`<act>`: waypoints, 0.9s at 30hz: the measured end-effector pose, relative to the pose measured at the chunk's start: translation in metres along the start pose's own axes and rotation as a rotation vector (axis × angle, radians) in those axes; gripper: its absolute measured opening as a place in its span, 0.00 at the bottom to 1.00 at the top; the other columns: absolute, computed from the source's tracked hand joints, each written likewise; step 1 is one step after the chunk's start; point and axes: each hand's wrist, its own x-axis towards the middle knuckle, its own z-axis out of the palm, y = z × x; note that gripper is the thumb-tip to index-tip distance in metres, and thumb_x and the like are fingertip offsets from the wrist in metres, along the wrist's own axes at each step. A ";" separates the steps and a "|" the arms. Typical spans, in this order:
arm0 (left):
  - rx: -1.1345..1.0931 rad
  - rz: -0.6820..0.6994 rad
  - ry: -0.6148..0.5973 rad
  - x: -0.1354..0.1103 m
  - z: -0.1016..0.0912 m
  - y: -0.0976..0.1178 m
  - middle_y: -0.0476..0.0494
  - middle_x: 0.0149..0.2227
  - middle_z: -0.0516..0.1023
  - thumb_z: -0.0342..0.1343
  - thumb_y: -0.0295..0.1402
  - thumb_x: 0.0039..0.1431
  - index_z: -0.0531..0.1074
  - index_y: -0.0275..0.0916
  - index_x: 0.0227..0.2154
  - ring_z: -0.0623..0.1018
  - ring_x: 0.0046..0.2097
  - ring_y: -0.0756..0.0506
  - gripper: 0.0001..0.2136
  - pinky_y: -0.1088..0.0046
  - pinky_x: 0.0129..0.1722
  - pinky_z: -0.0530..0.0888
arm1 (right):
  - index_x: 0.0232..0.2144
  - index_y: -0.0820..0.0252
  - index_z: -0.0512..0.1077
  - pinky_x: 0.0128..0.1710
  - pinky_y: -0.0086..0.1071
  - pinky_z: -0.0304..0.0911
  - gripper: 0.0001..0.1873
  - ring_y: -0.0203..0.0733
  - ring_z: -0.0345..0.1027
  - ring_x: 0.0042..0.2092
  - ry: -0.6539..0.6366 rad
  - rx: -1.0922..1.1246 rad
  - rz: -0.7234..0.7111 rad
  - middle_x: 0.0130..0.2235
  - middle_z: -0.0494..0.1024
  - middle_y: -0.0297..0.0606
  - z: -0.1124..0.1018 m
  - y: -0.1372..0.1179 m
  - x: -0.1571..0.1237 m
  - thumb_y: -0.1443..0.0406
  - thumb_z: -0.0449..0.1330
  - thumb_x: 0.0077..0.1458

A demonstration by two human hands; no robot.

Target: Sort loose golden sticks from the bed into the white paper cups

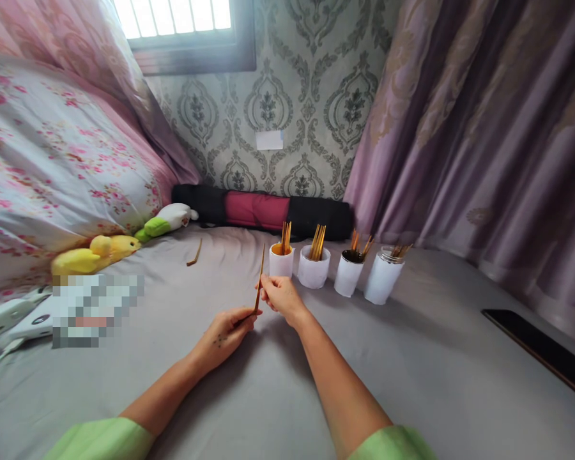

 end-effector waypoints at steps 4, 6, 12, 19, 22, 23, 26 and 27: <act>0.002 -0.001 -0.009 0.000 0.000 0.000 0.47 0.23 0.69 0.44 0.38 0.54 0.74 0.36 0.30 0.65 0.26 0.51 0.15 0.77 0.27 0.61 | 0.26 0.65 0.68 0.12 0.23 0.39 0.20 0.24 0.45 0.14 -0.001 0.000 0.009 0.17 0.61 0.27 0.001 -0.002 -0.001 0.52 0.51 0.49; -0.001 -0.009 -0.020 0.000 0.000 0.000 0.47 0.23 0.70 0.44 0.38 0.54 0.73 0.36 0.30 0.65 0.26 0.51 0.15 0.77 0.27 0.62 | 0.26 0.65 0.68 0.12 0.23 0.39 0.20 0.24 0.46 0.14 0.001 -0.008 0.009 0.17 0.61 0.27 0.001 -0.002 -0.001 0.52 0.52 0.48; 0.013 -0.028 -0.029 0.000 0.000 -0.001 0.46 0.25 0.72 0.44 0.38 0.54 0.74 0.36 0.30 0.67 0.27 0.50 0.15 0.77 0.28 0.62 | 0.25 0.64 0.68 0.13 0.22 0.40 0.15 0.24 0.47 0.15 0.009 -0.064 0.031 0.16 0.60 0.26 0.002 -0.005 -0.002 0.56 0.56 0.45; -0.082 -0.109 -0.053 0.001 0.000 0.000 0.47 0.25 0.72 0.46 0.38 0.52 0.73 0.34 0.32 0.67 0.27 0.50 0.15 0.77 0.27 0.62 | 0.26 0.64 0.68 0.13 0.22 0.42 0.14 0.24 0.47 0.15 0.013 -0.089 0.025 0.17 0.61 0.27 0.002 -0.007 -0.003 0.57 0.55 0.46; -0.126 -0.129 -0.064 0.001 -0.001 0.002 0.47 0.25 0.72 0.47 0.38 0.51 0.73 0.34 0.33 0.67 0.27 0.50 0.15 0.77 0.28 0.62 | 0.26 0.65 0.69 0.13 0.22 0.42 0.14 0.25 0.48 0.15 0.009 -0.101 0.021 0.17 0.61 0.27 0.001 -0.007 -0.003 0.57 0.55 0.46; -0.136 -0.136 -0.068 0.001 -0.001 0.002 0.47 0.25 0.72 0.47 0.38 0.51 0.73 0.34 0.33 0.67 0.27 0.50 0.15 0.77 0.28 0.62 | 0.26 0.65 0.69 0.13 0.22 0.42 0.14 0.25 0.48 0.15 0.006 -0.103 0.021 0.17 0.61 0.27 0.001 -0.007 -0.003 0.57 0.55 0.46; -0.152 -0.154 -0.076 0.001 -0.002 0.002 0.47 0.25 0.72 0.47 0.39 0.51 0.73 0.34 0.32 0.67 0.27 0.50 0.15 0.77 0.27 0.62 | 0.27 0.65 0.69 0.13 0.22 0.42 0.15 0.25 0.48 0.16 0.000 -0.105 0.023 0.17 0.62 0.27 0.001 -0.007 -0.003 0.57 0.55 0.46; -0.157 -0.158 -0.078 0.001 -0.002 0.002 0.47 0.25 0.71 0.47 0.39 0.51 0.73 0.33 0.33 0.67 0.27 0.50 0.15 0.77 0.27 0.62 | 0.27 0.65 0.69 0.13 0.22 0.42 0.15 0.25 0.48 0.16 -0.002 -0.106 0.022 0.18 0.62 0.27 0.001 -0.006 -0.003 0.56 0.55 0.47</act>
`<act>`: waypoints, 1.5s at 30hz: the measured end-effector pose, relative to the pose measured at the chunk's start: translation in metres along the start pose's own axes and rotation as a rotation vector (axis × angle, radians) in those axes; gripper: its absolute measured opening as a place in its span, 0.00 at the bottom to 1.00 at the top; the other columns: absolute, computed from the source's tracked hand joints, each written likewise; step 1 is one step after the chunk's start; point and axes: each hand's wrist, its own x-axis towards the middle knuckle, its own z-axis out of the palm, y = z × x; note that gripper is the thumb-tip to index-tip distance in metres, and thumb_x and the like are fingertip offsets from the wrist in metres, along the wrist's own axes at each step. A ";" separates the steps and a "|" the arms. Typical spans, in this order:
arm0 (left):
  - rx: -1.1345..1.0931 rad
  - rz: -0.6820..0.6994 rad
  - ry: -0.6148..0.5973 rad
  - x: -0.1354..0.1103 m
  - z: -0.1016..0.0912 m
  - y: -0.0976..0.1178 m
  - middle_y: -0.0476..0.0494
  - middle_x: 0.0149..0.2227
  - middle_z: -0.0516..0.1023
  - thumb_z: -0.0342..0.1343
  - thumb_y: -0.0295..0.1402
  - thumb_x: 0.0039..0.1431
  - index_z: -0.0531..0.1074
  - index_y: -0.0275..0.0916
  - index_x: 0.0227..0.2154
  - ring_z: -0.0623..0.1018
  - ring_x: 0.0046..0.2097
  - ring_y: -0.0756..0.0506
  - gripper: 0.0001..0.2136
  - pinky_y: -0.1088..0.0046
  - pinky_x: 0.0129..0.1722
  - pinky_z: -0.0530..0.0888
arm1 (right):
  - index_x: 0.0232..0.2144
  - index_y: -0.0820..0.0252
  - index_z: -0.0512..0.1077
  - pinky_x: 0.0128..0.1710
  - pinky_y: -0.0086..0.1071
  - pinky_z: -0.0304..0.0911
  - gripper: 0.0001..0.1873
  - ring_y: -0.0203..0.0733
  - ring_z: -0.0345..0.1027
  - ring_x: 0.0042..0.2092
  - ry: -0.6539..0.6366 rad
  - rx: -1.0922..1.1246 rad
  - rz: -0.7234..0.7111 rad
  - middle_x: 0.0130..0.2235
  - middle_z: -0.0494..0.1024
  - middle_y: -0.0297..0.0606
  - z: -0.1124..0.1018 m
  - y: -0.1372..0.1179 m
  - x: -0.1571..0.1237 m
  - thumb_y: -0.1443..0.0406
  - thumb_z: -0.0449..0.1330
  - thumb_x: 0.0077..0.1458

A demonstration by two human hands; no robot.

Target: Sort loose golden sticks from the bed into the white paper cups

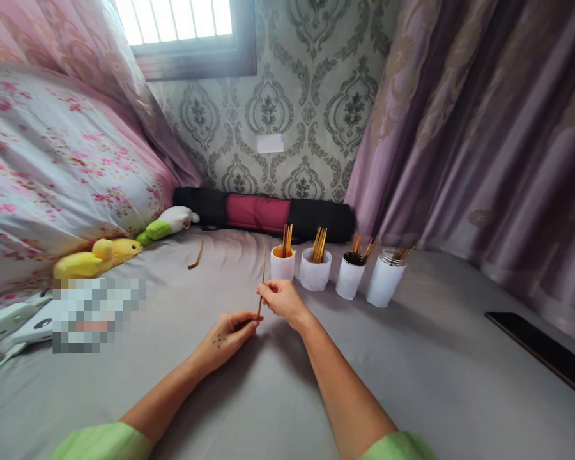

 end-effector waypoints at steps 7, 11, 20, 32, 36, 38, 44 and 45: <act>-0.114 -0.096 -0.008 0.000 -0.001 0.003 0.49 0.23 0.69 0.50 0.41 0.49 0.72 0.32 0.35 0.64 0.25 0.53 0.17 0.78 0.24 0.61 | 0.28 0.65 0.69 0.13 0.22 0.42 0.16 0.24 0.48 0.16 -0.012 -0.010 -0.016 0.19 0.62 0.28 -0.002 0.003 0.002 0.56 0.54 0.47; -0.288 -0.238 -0.019 0.002 0.001 0.003 0.49 0.24 0.68 0.54 0.42 0.46 0.70 0.32 0.37 0.62 0.20 0.55 0.20 0.79 0.19 0.58 | 0.29 0.65 0.69 0.14 0.22 0.42 0.15 0.24 0.48 0.16 -0.008 -0.028 -0.032 0.19 0.63 0.29 -0.003 0.005 0.003 0.57 0.53 0.48; -0.809 -0.397 -0.082 0.003 -0.004 -0.002 0.47 0.24 0.68 0.58 0.35 0.45 0.70 0.30 0.35 0.62 0.21 0.58 0.15 0.83 0.17 0.55 | 0.28 0.65 0.70 0.16 0.22 0.45 0.14 0.25 0.50 0.17 0.047 -0.153 -0.134 0.20 0.64 0.30 -0.004 0.012 0.007 0.59 0.51 0.50; -0.996 -0.472 -0.066 0.005 -0.008 -0.009 0.44 0.27 0.70 0.57 0.27 0.47 0.69 0.30 0.36 0.67 0.23 0.57 0.12 0.83 0.22 0.65 | 0.29 0.64 0.72 0.17 0.23 0.45 0.15 0.26 0.49 0.18 0.090 -0.250 -0.154 0.19 0.64 0.29 -0.008 0.015 0.008 0.60 0.51 0.50; -1.018 -0.468 -0.072 0.005 -0.008 -0.011 0.44 0.28 0.71 0.57 0.26 0.47 0.68 0.31 0.36 0.67 0.23 0.57 0.12 0.83 0.22 0.66 | 0.28 0.64 0.72 0.17 0.23 0.45 0.14 0.26 0.50 0.18 0.088 -0.251 -0.150 0.20 0.65 0.30 -0.009 0.015 0.008 0.60 0.51 0.50; -1.022 -0.465 -0.075 0.005 -0.009 -0.010 0.44 0.28 0.71 0.57 0.26 0.47 0.68 0.30 0.37 0.67 0.23 0.57 0.12 0.83 0.22 0.67 | 0.28 0.64 0.72 0.18 0.23 0.45 0.14 0.26 0.50 0.19 0.083 -0.247 -0.148 0.20 0.66 0.30 -0.009 0.015 0.008 0.60 0.51 0.49; -1.040 -0.462 -0.081 0.004 -0.010 -0.009 0.45 0.29 0.71 0.57 0.25 0.47 0.68 0.30 0.36 0.68 0.23 0.57 0.11 0.83 0.23 0.68 | 0.26 0.64 0.71 0.18 0.23 0.46 0.14 0.26 0.50 0.19 0.101 -0.242 -0.138 0.20 0.66 0.29 -0.010 0.014 0.008 0.59 0.52 0.49; -1.043 -0.465 -0.079 0.004 -0.010 -0.009 0.45 0.29 0.71 0.57 0.24 0.47 0.69 0.30 0.36 0.68 0.23 0.57 0.11 0.83 0.23 0.68 | 0.26 0.64 0.71 0.18 0.23 0.46 0.13 0.26 0.50 0.19 0.104 -0.242 -0.138 0.20 0.66 0.30 -0.011 0.014 0.008 0.59 0.53 0.49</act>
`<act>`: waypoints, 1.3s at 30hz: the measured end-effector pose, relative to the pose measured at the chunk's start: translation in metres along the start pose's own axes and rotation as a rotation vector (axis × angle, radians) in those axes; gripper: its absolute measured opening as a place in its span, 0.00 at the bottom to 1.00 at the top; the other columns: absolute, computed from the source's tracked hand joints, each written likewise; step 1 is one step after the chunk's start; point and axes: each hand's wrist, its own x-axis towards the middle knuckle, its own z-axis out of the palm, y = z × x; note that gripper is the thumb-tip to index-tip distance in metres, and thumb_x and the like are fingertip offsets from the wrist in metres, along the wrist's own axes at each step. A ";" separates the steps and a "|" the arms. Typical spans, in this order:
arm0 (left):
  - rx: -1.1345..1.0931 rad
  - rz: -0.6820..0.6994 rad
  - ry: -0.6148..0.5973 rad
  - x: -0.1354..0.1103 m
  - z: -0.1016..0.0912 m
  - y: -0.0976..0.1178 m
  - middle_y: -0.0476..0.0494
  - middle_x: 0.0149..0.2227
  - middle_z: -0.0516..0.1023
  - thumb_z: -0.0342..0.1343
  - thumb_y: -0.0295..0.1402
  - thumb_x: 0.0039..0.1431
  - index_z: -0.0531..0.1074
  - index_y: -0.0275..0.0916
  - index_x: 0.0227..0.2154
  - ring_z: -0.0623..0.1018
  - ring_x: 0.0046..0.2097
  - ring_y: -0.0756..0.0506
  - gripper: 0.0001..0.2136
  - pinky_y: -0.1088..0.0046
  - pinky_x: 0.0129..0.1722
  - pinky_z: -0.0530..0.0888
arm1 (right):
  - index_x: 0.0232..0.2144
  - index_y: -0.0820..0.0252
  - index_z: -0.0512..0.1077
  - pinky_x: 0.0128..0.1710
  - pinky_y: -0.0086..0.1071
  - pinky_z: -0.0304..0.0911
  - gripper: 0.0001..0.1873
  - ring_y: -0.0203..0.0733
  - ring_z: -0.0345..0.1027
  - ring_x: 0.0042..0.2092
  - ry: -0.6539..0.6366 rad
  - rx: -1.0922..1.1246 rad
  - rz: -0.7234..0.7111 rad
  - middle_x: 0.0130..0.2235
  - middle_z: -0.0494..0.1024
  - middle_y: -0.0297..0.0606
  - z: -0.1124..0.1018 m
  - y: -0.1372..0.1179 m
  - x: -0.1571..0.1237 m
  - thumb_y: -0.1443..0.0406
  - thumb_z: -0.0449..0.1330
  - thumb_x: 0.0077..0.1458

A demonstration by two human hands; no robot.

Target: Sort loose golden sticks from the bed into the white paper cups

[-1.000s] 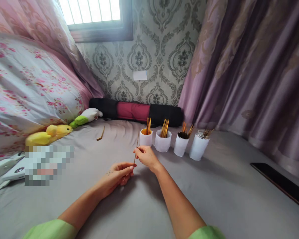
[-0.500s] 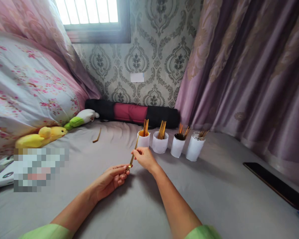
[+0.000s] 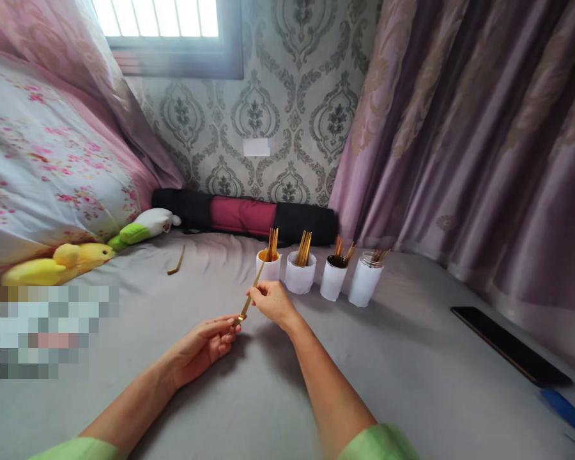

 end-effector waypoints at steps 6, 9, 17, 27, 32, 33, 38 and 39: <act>-0.024 0.006 0.015 0.000 0.001 0.001 0.44 0.30 0.73 0.56 0.22 0.46 0.69 0.30 0.37 0.69 0.24 0.56 0.12 0.82 0.25 0.69 | 0.25 0.65 0.71 0.18 0.23 0.45 0.14 0.26 0.50 0.19 0.012 -0.007 0.013 0.19 0.65 0.30 -0.002 -0.001 -0.001 0.59 0.53 0.49; -0.027 0.010 0.020 0.000 0.001 0.001 0.43 0.30 0.73 0.56 0.22 0.46 0.69 0.30 0.36 0.70 0.25 0.56 0.12 0.82 0.25 0.69 | 0.25 0.64 0.70 0.17 0.23 0.44 0.14 0.26 0.50 0.18 0.015 -0.001 0.010 0.19 0.65 0.30 -0.002 0.000 -0.001 0.58 0.53 0.48; -0.034 0.012 -0.010 0.001 -0.002 0.000 0.43 0.31 0.73 0.57 0.23 0.46 0.68 0.31 0.37 0.70 0.25 0.56 0.12 0.82 0.25 0.69 | 0.25 0.65 0.70 0.16 0.23 0.44 0.14 0.26 0.49 0.17 0.005 0.040 0.043 0.19 0.65 0.30 -0.004 -0.007 -0.003 0.58 0.53 0.47; -0.015 0.007 -0.023 0.001 -0.003 0.000 0.43 0.31 0.73 0.58 0.23 0.46 0.69 0.30 0.36 0.70 0.25 0.56 0.12 0.82 0.25 0.69 | 0.26 0.65 0.69 0.14 0.23 0.45 0.14 0.25 0.50 0.16 0.048 0.123 0.069 0.20 0.66 0.31 -0.008 -0.003 0.002 0.57 0.54 0.46; 0.002 0.004 -0.023 0.000 -0.001 0.000 0.43 0.30 0.72 0.58 0.24 0.46 0.70 0.30 0.36 0.70 0.25 0.57 0.11 0.82 0.25 0.68 | 0.26 0.65 0.68 0.13 0.23 0.44 0.16 0.26 0.49 0.16 0.112 0.215 0.078 0.20 0.64 0.30 -0.011 -0.002 0.002 0.55 0.54 0.46; 0.004 0.003 -0.022 0.000 -0.001 0.001 0.43 0.30 0.72 0.58 0.24 0.46 0.70 0.31 0.36 0.70 0.25 0.57 0.11 0.82 0.25 0.68 | 0.26 0.65 0.68 0.13 0.23 0.43 0.17 0.26 0.49 0.16 0.124 0.227 0.078 0.20 0.64 0.30 -0.011 -0.002 0.002 0.54 0.54 0.46; 0.004 0.001 -0.025 -0.001 -0.001 0.001 0.42 0.30 0.73 0.58 0.24 0.46 0.69 0.31 0.35 0.70 0.25 0.56 0.11 0.82 0.25 0.68 | 0.26 0.64 0.68 0.12 0.22 0.43 0.18 0.25 0.50 0.17 0.184 0.267 0.076 0.21 0.64 0.31 -0.014 -0.003 0.003 0.54 0.54 0.46; 0.005 0.002 -0.025 -0.001 -0.001 0.001 0.42 0.30 0.73 0.58 0.24 0.46 0.70 0.31 0.35 0.70 0.25 0.56 0.11 0.82 0.25 0.68 | 0.27 0.64 0.68 0.12 0.21 0.43 0.18 0.25 0.49 0.17 0.194 0.278 0.080 0.21 0.64 0.31 -0.015 -0.003 0.003 0.53 0.54 0.45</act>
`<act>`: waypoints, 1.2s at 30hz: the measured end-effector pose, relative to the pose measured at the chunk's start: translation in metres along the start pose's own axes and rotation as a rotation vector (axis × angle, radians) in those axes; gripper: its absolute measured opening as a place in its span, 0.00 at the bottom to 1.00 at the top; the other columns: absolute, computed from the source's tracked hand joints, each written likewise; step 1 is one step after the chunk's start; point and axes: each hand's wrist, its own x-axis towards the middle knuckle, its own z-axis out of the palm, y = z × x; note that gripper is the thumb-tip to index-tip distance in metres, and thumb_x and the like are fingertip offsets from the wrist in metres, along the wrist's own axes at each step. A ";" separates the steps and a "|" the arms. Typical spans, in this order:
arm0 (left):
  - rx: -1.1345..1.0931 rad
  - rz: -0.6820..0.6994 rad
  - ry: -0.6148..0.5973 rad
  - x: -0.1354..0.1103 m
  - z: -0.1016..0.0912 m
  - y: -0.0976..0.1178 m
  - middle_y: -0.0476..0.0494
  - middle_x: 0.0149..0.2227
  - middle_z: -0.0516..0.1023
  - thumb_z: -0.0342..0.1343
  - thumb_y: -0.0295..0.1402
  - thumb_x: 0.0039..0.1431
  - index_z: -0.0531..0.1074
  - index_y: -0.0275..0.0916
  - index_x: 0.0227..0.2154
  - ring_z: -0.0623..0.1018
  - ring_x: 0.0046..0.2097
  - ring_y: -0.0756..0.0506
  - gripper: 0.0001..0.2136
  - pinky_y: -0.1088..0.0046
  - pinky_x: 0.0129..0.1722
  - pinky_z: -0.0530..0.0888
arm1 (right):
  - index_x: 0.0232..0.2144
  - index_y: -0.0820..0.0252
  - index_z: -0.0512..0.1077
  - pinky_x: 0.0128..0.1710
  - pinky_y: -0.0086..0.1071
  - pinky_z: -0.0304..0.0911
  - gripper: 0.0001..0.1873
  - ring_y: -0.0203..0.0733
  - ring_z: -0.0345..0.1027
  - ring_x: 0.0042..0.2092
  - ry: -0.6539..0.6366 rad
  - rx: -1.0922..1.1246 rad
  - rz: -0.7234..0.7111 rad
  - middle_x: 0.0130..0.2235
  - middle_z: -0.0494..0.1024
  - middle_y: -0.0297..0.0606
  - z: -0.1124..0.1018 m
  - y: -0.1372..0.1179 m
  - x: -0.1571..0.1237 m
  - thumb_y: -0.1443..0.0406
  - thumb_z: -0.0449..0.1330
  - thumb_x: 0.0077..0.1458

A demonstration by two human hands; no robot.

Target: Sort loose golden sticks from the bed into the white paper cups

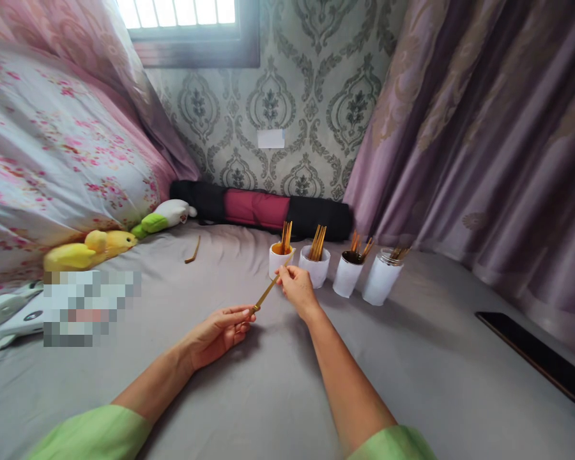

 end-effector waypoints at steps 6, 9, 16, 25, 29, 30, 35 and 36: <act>0.008 0.001 0.008 -0.001 0.001 0.000 0.42 0.30 0.73 0.58 0.24 0.46 0.69 0.30 0.35 0.71 0.25 0.56 0.11 0.82 0.26 0.69 | 0.27 0.64 0.67 0.12 0.21 0.41 0.17 0.24 0.48 0.16 0.068 0.065 0.003 0.20 0.63 0.30 -0.005 -0.005 0.001 0.54 0.54 0.44; 0.013 0.005 0.011 -0.001 0.002 0.000 0.42 0.30 0.73 0.58 0.24 0.46 0.69 0.30 0.35 0.70 0.25 0.56 0.11 0.82 0.26 0.68 | 0.27 0.64 0.67 0.12 0.21 0.41 0.17 0.24 0.48 0.16 0.112 0.085 -0.011 0.20 0.63 0.30 -0.007 -0.006 0.003 0.54 0.54 0.44; 0.017 0.000 0.011 0.000 0.000 0.000 0.41 0.30 0.73 0.59 0.24 0.45 0.69 0.30 0.35 0.71 0.25 0.56 0.12 0.82 0.26 0.69 | 0.27 0.64 0.67 0.12 0.21 0.42 0.17 0.24 0.50 0.17 0.168 0.116 -0.023 0.21 0.64 0.30 -0.013 -0.006 0.005 0.54 0.56 0.43; 0.005 0.008 0.010 0.001 -0.002 0.000 0.42 0.30 0.72 0.59 0.24 0.45 0.69 0.30 0.35 0.70 0.25 0.56 0.12 0.82 0.25 0.68 | 0.26 0.63 0.67 0.10 0.21 0.43 0.16 0.24 0.50 0.16 0.265 0.180 -0.057 0.21 0.63 0.30 -0.026 -0.013 0.009 0.54 0.58 0.43; -0.011 0.035 0.019 0.004 -0.003 -0.001 0.42 0.30 0.72 0.60 0.24 0.44 0.69 0.30 0.35 0.69 0.25 0.56 0.13 0.82 0.25 0.68 | 0.25 0.63 0.67 0.10 0.20 0.43 0.16 0.24 0.50 0.16 0.290 0.185 -0.068 0.21 0.65 0.31 -0.030 -0.015 0.009 0.54 0.59 0.42; -0.012 0.047 0.022 0.005 -0.004 -0.001 0.42 0.30 0.72 0.60 0.25 0.44 0.69 0.30 0.35 0.69 0.25 0.56 0.13 0.82 0.25 0.68 | 0.25 0.63 0.67 0.10 0.20 0.43 0.16 0.24 0.50 0.16 0.294 0.183 -0.070 0.21 0.65 0.31 -0.030 -0.015 0.009 0.54 0.59 0.42; -0.013 0.123 0.042 0.009 -0.010 -0.002 0.42 0.30 0.72 0.61 0.26 0.43 0.69 0.30 0.35 0.69 0.25 0.56 0.13 0.82 0.26 0.68 | 0.25 0.64 0.66 0.10 0.20 0.44 0.17 0.24 0.52 0.16 0.296 0.207 -0.042 0.21 0.67 0.32 -0.030 -0.015 0.009 0.55 0.60 0.41; -0.016 0.137 0.044 0.010 -0.011 -0.002 0.41 0.30 0.72 0.61 0.26 0.43 0.69 0.30 0.35 0.69 0.25 0.56 0.13 0.82 0.26 0.68 | 0.25 0.64 0.66 0.10 0.19 0.44 0.16 0.24 0.52 0.16 0.290 0.218 -0.035 0.21 0.67 0.32 -0.030 -0.015 0.009 0.55 0.61 0.41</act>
